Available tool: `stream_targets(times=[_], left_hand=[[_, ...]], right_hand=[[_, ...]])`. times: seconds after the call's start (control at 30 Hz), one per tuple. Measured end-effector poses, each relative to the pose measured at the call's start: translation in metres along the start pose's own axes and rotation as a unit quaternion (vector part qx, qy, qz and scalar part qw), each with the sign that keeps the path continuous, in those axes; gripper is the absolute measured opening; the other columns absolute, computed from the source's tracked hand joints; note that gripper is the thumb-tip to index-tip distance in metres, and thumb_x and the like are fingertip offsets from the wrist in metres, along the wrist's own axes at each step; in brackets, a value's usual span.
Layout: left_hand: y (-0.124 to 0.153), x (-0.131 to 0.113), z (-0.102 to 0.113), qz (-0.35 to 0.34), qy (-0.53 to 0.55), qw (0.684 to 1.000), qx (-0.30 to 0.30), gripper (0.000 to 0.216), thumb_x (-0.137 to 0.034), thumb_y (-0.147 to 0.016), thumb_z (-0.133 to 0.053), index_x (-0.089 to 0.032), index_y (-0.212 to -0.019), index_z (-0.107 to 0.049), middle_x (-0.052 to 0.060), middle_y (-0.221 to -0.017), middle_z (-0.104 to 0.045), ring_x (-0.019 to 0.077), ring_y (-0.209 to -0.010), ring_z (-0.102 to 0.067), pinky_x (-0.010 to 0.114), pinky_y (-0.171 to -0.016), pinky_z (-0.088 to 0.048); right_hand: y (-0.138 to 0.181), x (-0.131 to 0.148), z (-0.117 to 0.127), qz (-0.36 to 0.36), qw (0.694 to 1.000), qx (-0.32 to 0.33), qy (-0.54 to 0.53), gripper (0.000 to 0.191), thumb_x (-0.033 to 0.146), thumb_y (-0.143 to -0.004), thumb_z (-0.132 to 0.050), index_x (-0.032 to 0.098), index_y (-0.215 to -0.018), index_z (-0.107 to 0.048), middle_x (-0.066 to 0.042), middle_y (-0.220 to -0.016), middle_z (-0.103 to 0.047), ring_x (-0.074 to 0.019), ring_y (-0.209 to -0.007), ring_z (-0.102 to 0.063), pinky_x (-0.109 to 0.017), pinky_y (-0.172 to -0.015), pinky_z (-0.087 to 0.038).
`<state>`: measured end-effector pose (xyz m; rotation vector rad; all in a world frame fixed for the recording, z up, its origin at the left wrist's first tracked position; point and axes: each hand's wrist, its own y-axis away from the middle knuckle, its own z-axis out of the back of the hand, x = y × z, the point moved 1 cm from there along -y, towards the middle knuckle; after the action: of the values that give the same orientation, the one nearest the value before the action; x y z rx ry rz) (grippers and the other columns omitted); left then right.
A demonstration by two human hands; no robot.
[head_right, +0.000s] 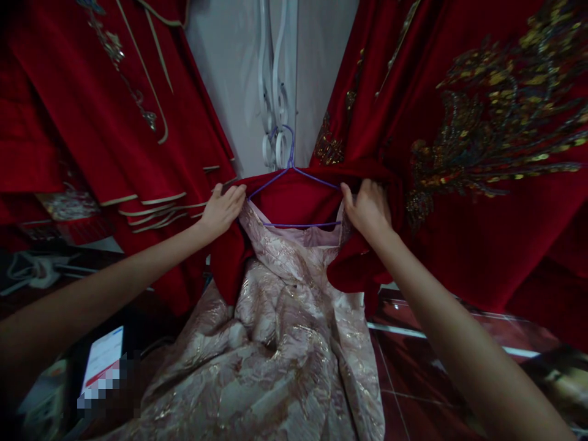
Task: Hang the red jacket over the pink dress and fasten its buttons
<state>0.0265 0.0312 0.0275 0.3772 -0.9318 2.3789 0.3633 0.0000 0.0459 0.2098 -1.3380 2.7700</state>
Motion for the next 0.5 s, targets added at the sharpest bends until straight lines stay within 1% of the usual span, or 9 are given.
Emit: stream_targets(times=[0.1,0.17,0.23,0.3,0.37,0.43,0.47,0.5], left_hand=[[-0.003,0.007,0.008,-0.018,0.009,1.000,-0.024,0.052,-0.002,-0.083,-0.029,-0.016,-0.129,-0.049,0.010,-0.138,-0.043,0.0234,-0.122,-0.038,0.050,-0.109,-0.020],[-0.001,0.008,0.010,-0.043,0.005,0.999,-0.028,0.049,-0.003,-0.083,-0.029,-0.013,-0.124,-0.053,0.012,-0.136,-0.043,0.0246,-0.120,-0.040,0.051,-0.108,-0.020],[0.001,0.010,0.011,-0.064,0.008,0.998,-0.025,0.044,-0.005,-0.082,-0.032,-0.011,-0.118,-0.056,0.015,-0.134,-0.044,0.0261,-0.118,-0.042,0.052,-0.107,-0.021],[0.003,0.015,0.010,-0.071,0.034,0.997,-0.015,0.042,-0.005,-0.077,-0.037,-0.011,-0.114,-0.057,0.017,-0.130,-0.046,0.0273,-0.116,-0.043,0.051,-0.103,-0.026],[0.005,0.022,0.008,-0.067,0.093,0.993,0.011,0.043,-0.004,-0.070,-0.043,-0.011,-0.110,-0.057,0.016,-0.123,-0.050,0.0265,-0.112,-0.046,0.045,-0.097,-0.034],[0.006,0.029,0.006,-0.053,0.193,0.979,0.047,0.041,-0.006,-0.065,-0.046,-0.012,-0.104,-0.057,0.013,-0.110,-0.055,0.0230,-0.101,-0.052,0.036,-0.087,-0.042],[0.007,0.033,0.006,-0.041,0.255,0.964,0.067,0.039,-0.007,-0.064,-0.046,-0.013,-0.101,-0.057,0.010,-0.102,-0.058,0.0206,-0.094,-0.055,0.032,-0.082,-0.044],[0.008,0.036,0.007,-0.024,0.319,0.943,0.087,0.035,-0.010,-0.064,-0.047,-0.013,-0.097,-0.057,0.007,-0.095,-0.059,0.0183,-0.087,-0.056,0.029,-0.077,-0.045]], right_hand=[[-0.006,-0.011,0.002,-0.003,1.000,0.014,0.021,0.059,0.050,-0.091,-0.025,0.003,-0.104,-0.057,-0.027,-0.101,-0.059,-0.0340,-0.098,-0.054,-0.045,-0.082,-0.040],[-0.007,-0.018,0.002,-0.009,0.998,0.047,0.028,0.060,0.050,-0.091,-0.024,0.004,-0.096,-0.062,-0.026,-0.098,-0.061,-0.0332,-0.096,-0.056,-0.043,-0.081,-0.041],[-0.006,-0.022,0.002,-0.034,0.995,0.086,0.031,0.060,0.051,-0.090,-0.026,0.005,-0.087,-0.066,-0.025,-0.091,-0.063,-0.0320,-0.089,-0.059,-0.040,-0.077,-0.042],[-0.005,-0.026,0.004,-0.068,0.991,0.110,0.022,0.058,0.051,-0.089,-0.030,0.007,-0.083,-0.067,-0.024,-0.084,-0.065,-0.0308,-0.083,-0.061,-0.038,-0.073,-0.041],[-0.004,-0.030,0.010,-0.093,0.988,0.124,-0.006,0.053,0.051,-0.088,-0.035,0.010,-0.080,-0.068,-0.021,-0.082,-0.066,-0.0291,-0.080,-0.061,-0.036,-0.071,-0.040],[-0.005,-0.037,0.017,-0.106,0.977,0.166,-0.077,0.050,0.053,-0.085,-0.042,0.012,-0.077,-0.068,-0.017,-0.079,-0.068,-0.0261,-0.076,-0.061,-0.033,-0.069,-0.039],[-0.005,-0.042,0.021,-0.115,0.964,0.200,-0.135,0.048,0.054,-0.083,-0.045,0.013,-0.075,-0.068,-0.015,-0.078,-0.068,-0.0242,-0.074,-0.060,-0.032,-0.068,-0.039],[-0.005,-0.046,0.024,-0.129,0.941,0.236,-0.204,0.047,0.055,-0.081,-0.049,0.013,-0.075,-0.068,-0.013,-0.077,-0.068,-0.0225,-0.072,-0.060,-0.031,-0.067,-0.040]])
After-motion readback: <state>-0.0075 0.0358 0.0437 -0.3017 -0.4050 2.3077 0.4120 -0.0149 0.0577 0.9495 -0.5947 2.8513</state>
